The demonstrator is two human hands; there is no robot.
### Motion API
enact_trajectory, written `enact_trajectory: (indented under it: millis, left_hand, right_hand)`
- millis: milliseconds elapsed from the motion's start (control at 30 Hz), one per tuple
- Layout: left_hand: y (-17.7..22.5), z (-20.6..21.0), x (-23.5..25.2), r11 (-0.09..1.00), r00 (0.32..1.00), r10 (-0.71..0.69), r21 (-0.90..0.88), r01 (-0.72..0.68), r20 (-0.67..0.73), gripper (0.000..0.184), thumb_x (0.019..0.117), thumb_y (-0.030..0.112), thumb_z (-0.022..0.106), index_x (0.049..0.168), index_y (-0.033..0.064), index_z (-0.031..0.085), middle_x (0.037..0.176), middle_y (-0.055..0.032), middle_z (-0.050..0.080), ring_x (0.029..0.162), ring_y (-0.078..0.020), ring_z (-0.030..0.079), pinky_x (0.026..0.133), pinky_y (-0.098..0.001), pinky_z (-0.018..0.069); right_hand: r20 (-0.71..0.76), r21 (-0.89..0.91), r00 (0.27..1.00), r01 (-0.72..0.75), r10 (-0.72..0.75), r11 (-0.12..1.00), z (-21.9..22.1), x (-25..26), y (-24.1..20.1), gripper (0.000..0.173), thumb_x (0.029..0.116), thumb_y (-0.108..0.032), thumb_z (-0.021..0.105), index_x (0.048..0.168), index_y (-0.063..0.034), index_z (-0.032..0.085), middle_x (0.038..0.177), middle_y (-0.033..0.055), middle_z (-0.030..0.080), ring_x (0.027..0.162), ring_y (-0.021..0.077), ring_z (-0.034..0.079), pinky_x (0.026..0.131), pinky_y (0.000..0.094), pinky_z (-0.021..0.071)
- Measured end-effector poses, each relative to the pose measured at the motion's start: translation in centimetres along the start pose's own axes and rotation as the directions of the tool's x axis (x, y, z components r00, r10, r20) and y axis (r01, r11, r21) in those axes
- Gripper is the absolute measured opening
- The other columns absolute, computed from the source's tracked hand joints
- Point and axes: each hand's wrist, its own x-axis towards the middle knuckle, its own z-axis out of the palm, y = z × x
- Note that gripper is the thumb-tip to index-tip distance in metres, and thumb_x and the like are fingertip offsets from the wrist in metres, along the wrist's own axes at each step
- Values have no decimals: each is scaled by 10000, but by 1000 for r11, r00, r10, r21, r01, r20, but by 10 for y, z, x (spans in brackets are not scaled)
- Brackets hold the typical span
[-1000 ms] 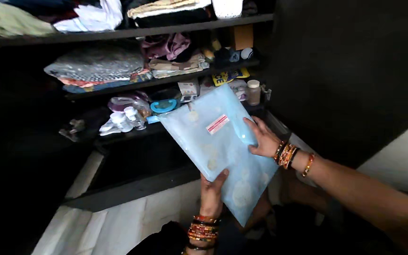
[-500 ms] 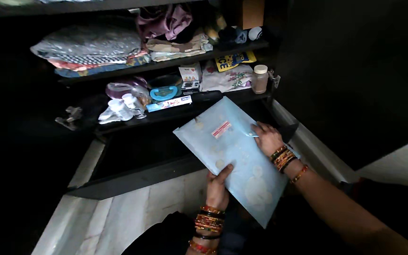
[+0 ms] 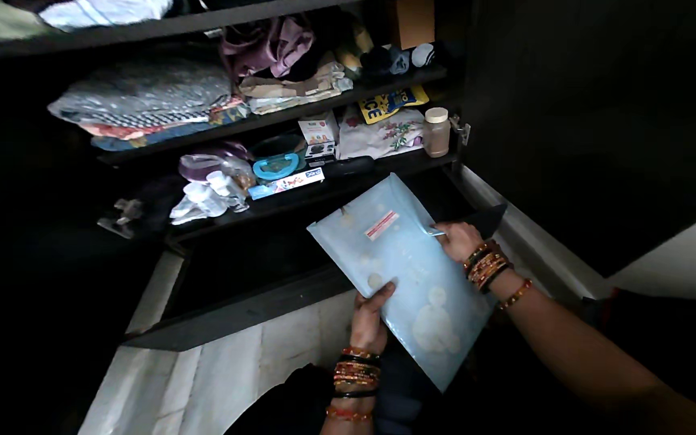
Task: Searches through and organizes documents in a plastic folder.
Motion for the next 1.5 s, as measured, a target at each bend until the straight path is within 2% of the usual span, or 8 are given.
enact_trajectory:
  millis: [233,367,433,533,767,967,1200,1500]
  left_hand:
    - [-2,-3,0,999,1000,-8,46,9,-27,312,942,-67,616,1246,-62,548,974,-199,716,828,-247,735,730,-389,634]
    - [-6,-2,2,995,999,-4,103,8,-38,331,936,-54,648,1254,-45,558,980,-187,717,833,-244,732,734,-392,631]
    - [-11,-6,4,993,999,-23,116,26,-29,347,929,-49,658,1262,-43,559,989,-194,717,841,-254,732,741,-405,629]
    - [-6,-6,2,988,998,-52,144,58,-46,336,934,-41,659,1255,-40,560,984,-192,715,830,-253,729,728,-397,626]
    - [-6,-11,10,975,991,-65,204,88,-118,390,933,8,688,1300,-6,556,1050,-196,698,875,-266,711,751,-424,608]
    - [-11,-14,14,948,987,-9,313,61,-163,450,905,-17,722,1325,-6,560,1098,-203,688,918,-272,700,786,-440,595]
    - [-13,-12,15,946,983,22,321,37,-181,464,896,-21,730,1326,-2,559,1094,-207,689,898,-281,704,768,-442,599]
    - [-13,-11,16,919,988,56,394,5,-144,496,898,20,751,1351,16,550,1149,-206,685,962,-296,701,818,-472,592]
  right_hand:
    - [-215,-259,823,471,-526,843,27,2,14,441,910,54,632,1334,-62,666,1303,191,674,1208,389,651,1000,545,540]
    - [-220,-323,722,580,-656,748,44,-6,9,187,950,-4,624,1085,-14,754,1076,180,745,1024,359,731,841,504,614]
    - [-209,-284,753,564,-624,775,49,-14,-11,198,936,41,625,1086,-2,746,1040,200,742,1010,377,731,817,514,610]
    - [-123,-183,858,475,-499,861,49,-3,-14,280,965,9,595,1217,-14,716,1276,190,680,1284,386,593,1043,545,501]
    - [125,-77,892,445,-434,892,29,12,41,718,872,-459,802,1469,-134,570,1568,136,478,1457,369,426,1136,622,371]
    - [24,-116,962,273,-272,955,28,-17,-1,475,924,-21,703,1390,-42,612,1522,180,513,1426,419,451,1080,632,429]
    - [-7,-130,983,183,-186,974,47,-21,-8,567,920,-123,721,1448,-22,542,1592,190,424,1495,410,355,1124,598,401]
    - [-283,-210,903,271,-324,939,100,-8,18,445,911,-9,658,1355,1,622,1406,258,586,1290,463,566,986,588,498]
